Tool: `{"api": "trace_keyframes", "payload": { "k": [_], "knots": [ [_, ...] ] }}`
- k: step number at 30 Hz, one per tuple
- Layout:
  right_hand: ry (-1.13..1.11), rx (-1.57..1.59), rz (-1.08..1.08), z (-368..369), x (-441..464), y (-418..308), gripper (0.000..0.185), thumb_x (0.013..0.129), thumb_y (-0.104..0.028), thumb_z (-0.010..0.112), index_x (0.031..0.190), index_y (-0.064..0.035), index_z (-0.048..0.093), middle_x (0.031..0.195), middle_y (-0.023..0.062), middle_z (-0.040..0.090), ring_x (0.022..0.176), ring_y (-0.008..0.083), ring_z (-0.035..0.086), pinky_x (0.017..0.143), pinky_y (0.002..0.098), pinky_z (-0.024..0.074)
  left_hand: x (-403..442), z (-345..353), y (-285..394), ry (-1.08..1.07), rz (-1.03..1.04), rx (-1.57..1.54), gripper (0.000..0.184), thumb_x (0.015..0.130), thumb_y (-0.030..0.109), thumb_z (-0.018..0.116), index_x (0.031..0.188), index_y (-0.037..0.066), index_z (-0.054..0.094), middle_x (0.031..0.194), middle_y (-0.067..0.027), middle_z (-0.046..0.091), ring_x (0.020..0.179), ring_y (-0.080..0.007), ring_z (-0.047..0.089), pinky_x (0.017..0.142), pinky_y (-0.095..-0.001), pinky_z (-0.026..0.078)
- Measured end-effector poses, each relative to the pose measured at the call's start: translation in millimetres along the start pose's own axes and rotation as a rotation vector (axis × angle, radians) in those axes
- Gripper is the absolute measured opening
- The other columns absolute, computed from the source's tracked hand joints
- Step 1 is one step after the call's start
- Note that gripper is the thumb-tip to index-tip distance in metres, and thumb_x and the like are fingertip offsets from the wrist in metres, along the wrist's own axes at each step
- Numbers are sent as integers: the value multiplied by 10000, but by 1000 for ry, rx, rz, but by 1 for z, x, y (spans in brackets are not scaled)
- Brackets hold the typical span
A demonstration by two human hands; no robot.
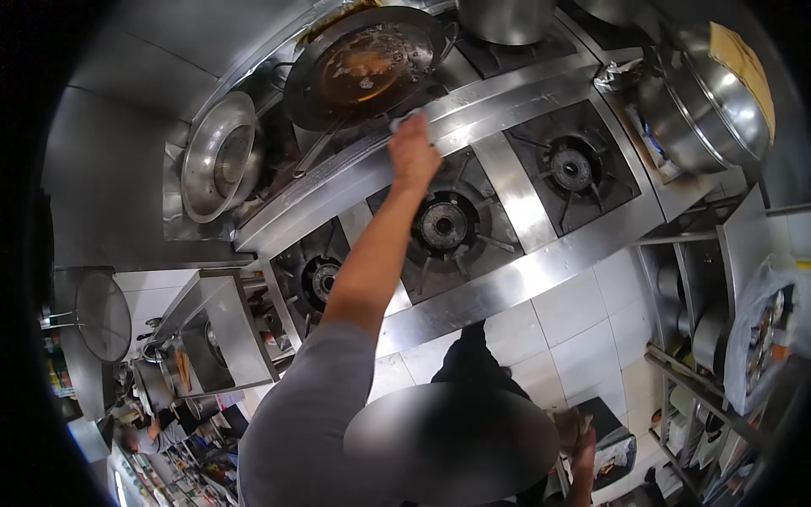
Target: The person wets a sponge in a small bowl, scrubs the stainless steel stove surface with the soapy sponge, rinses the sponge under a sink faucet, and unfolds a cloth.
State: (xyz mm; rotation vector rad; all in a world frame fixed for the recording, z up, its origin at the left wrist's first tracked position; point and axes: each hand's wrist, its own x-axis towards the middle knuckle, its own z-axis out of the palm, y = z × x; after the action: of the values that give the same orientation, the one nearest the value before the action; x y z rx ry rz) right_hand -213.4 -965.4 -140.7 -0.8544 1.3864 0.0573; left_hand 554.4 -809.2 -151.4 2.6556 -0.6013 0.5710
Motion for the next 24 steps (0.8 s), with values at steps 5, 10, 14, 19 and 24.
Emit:
{"api": "trace_keyframes", "payload": {
  "k": [5, 10, 14, 19, 24],
  "knots": [
    [-374, 64, 59, 48, 34, -111, 541, 791, -148, 432, 1305, -16, 533, 1258, 143, 613, 1155, 295, 598, 982, 414, 490, -13, -28, -34, -173, 96, 120, 765, 672, 42, 656, 1411, 86, 465, 1362, -186, 522, 1267, -342, 495, 1087, -461, 362],
    [-449, 511, -88, 53, 15, -184, 543, 819, -223, 537, 1327, -33, 524, 1309, 157, 589, 1204, 344, 564, 1046, 506, 433, -75, -77, -163, -27, 3, 176, 721, 653, -48, 584, 1365, 54, 521, 1304, -243, 565, 1253, -418, 493, 1093, -479, 351],
    [-437, 620, -163, 35, 58, -219, 539, 881, -329, 586, 1342, -60, 515, 1312, 145, 585, 1212, 346, 554, 1050, 531, 421, -46, -23, -109, -6, -100, 247, 630, 711, -23, 590, 1337, -7, 521, 1304, -275, 552, 1246, -420, 497, 1055, -488, 399],
    [-15, 357, -498, -54, 194, -283, 483, 964, -329, 530, 1344, -33, 488, 1287, 98, 574, 1177, 254, 549, 1037, 418, 422, 59, 72, 135, -150, -48, 130, 709, 717, 73, 642, 1399, 22, 457, 1399, -260, 469, 1348, -392, 397, 1128, -465, 317],
    [729, -543, -1139, -118, 253, -472, 385, 918, -191, 633, 1197, 72, 602, 1067, 178, 685, 941, 294, 655, 835, 366, 500, 66, 86, 151, -157, 136, 34, 722, 660, 15, 663, 1362, 31, 497, 1390, -218, 495, 1312, -393, 434, 1127, -461, 321]
  ]
}}
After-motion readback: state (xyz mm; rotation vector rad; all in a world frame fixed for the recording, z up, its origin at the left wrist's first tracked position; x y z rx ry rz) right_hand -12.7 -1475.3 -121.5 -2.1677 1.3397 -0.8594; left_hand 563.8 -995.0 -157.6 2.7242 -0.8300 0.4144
